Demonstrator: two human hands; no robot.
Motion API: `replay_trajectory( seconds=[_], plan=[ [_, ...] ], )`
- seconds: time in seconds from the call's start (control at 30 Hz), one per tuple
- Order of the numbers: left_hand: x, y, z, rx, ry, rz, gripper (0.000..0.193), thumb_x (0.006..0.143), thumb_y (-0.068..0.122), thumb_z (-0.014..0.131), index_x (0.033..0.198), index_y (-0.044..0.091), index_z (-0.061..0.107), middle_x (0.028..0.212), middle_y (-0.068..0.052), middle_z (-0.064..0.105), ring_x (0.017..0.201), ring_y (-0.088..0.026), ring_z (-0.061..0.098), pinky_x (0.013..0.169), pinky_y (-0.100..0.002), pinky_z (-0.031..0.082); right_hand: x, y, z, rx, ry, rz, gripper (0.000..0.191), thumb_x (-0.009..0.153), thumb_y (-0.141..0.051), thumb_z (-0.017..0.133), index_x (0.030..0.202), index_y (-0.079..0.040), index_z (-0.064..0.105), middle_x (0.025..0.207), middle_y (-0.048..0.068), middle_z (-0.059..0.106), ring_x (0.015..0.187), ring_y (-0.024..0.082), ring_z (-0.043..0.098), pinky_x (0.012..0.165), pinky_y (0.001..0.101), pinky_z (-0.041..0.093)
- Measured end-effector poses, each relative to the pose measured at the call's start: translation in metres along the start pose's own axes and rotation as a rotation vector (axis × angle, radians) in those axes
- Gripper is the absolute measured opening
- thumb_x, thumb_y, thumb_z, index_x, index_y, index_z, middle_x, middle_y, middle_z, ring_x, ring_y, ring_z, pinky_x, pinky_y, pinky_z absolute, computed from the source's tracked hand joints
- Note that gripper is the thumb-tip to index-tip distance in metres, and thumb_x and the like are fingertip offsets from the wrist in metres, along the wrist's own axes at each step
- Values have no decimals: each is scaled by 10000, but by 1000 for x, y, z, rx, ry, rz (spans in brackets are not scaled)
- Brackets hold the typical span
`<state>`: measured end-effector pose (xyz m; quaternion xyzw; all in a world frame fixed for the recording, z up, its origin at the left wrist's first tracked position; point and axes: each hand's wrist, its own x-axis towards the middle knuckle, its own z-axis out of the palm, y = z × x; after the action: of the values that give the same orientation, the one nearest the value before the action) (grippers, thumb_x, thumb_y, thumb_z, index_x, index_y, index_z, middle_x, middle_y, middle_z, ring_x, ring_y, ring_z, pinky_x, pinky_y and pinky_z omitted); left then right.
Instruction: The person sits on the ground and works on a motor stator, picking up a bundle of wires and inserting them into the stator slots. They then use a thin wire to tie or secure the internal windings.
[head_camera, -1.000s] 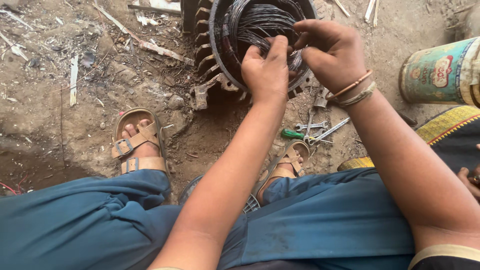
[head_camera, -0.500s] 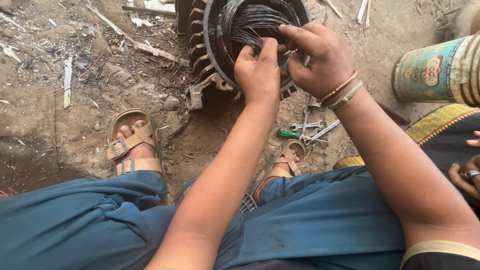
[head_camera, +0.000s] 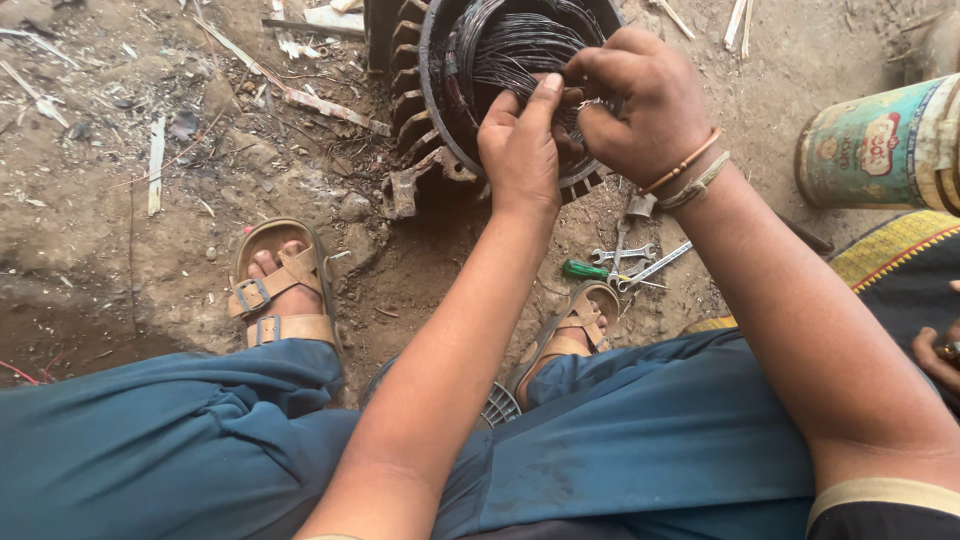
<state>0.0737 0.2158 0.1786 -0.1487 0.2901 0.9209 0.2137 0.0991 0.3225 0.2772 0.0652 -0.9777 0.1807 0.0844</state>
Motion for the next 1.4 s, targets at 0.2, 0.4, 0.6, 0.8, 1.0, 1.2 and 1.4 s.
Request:
replay_trajectory(
  seconds=[0.2, 0.4, 0.6, 0.8, 1.0, 1.2, 1.4],
  plan=[
    [2, -6, -1, -22, 27, 10, 196, 962, 214, 709, 914, 36, 641, 781, -21, 672, 535, -36, 497, 447, -209, 390, -1, -3, 1, -116, 7, -128, 265, 831, -11, 677, 1081, -25, 764, 902, 103, 636, 815, 283, 627, 737, 400, 513],
    [8, -19, 0, 71, 105, 111, 259, 977, 202, 698, 798, 50, 588, 676, 29, 541, 539, -26, 437, 444, -214, 333, -3, -4, 0, -139, 40, -216, 204, 835, -24, 697, 1032, -28, 749, 895, 100, 649, 837, 287, 641, 811, 415, 524],
    [8, -19, 3, 101, 113, 113, 212, 983, 186, 646, 843, 26, 640, 781, -44, 696, 629, -63, 600, 543, -207, 480, 2, -5, 1, -92, 36, -142, 204, 857, 5, 677, 1042, -8, 764, 924, 108, 651, 827, 267, 646, 741, 377, 527],
    [2, -5, 4, 24, 31, 39, 191, 986, 199, 656, 910, 26, 628, 793, -54, 687, 570, -70, 569, 466, -226, 454, 6, -1, 4, 40, -6, -8, 222, 877, -13, 648, 1073, -17, 751, 933, 112, 668, 828, 240, 692, 762, 348, 572],
    [-4, 11, 6, -66, 9, -52, 178, 926, 235, 689, 910, 67, 632, 735, -15, 634, 504, -74, 539, 416, -239, 440, 11, 11, 13, 112, 21, 35, 136, 856, -38, 673, 962, -13, 755, 944, 124, 706, 864, 276, 695, 791, 359, 563],
    [2, 6, 14, 91, 138, -14, 330, 961, 302, 705, 775, 66, 567, 585, 15, 515, 423, -72, 450, 359, -247, 396, 8, 17, 15, 120, 52, 106, 179, 860, -41, 694, 1013, -39, 786, 916, 113, 730, 800, 234, 710, 731, 336, 571],
    [5, -4, 9, 168, 153, 28, 301, 955, 295, 667, 788, 51, 607, 574, 22, 519, 433, -65, 476, 360, -256, 435, 3, 17, 14, 121, 92, 42, 288, 848, -9, 678, 1118, -20, 780, 966, 107, 741, 826, 202, 728, 751, 325, 585]
  ],
)
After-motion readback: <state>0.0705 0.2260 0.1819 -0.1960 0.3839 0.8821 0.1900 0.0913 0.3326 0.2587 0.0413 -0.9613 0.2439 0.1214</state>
